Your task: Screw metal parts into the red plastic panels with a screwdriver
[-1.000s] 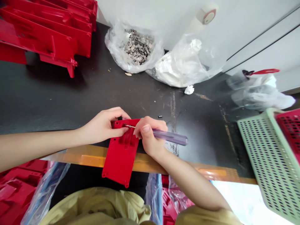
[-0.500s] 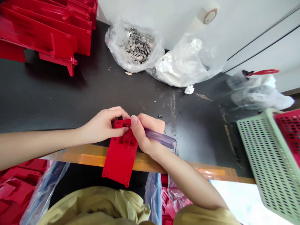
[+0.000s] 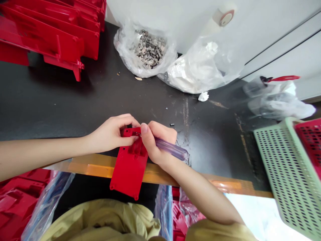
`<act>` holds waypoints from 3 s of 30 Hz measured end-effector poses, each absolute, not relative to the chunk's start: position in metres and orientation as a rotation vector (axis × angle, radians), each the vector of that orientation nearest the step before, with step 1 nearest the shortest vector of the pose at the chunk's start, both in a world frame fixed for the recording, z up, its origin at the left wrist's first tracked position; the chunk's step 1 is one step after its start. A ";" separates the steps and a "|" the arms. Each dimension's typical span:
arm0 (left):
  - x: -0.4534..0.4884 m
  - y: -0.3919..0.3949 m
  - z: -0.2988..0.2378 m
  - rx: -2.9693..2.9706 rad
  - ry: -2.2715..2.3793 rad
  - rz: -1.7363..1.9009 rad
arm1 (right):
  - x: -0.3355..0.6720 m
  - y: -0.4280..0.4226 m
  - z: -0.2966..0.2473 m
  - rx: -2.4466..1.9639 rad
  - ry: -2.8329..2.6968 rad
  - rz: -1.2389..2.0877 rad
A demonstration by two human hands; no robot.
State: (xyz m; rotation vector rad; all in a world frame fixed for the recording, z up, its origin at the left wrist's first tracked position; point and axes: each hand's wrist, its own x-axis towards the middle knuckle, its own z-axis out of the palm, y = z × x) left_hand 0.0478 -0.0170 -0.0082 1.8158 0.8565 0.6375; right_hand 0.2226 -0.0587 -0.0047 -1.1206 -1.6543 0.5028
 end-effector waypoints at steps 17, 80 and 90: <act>0.047 -0.017 -0.007 1.818 0.850 0.630 | 0.223 -0.059 -0.004 -1.150 -1.679 0.499; 0.049 -0.018 -0.009 1.739 0.856 0.666 | 0.225 -0.055 0.003 -1.145 -1.785 0.577; 0.049 -0.017 -0.009 1.728 0.869 0.678 | 0.222 -0.056 0.011 -1.106 -1.882 0.500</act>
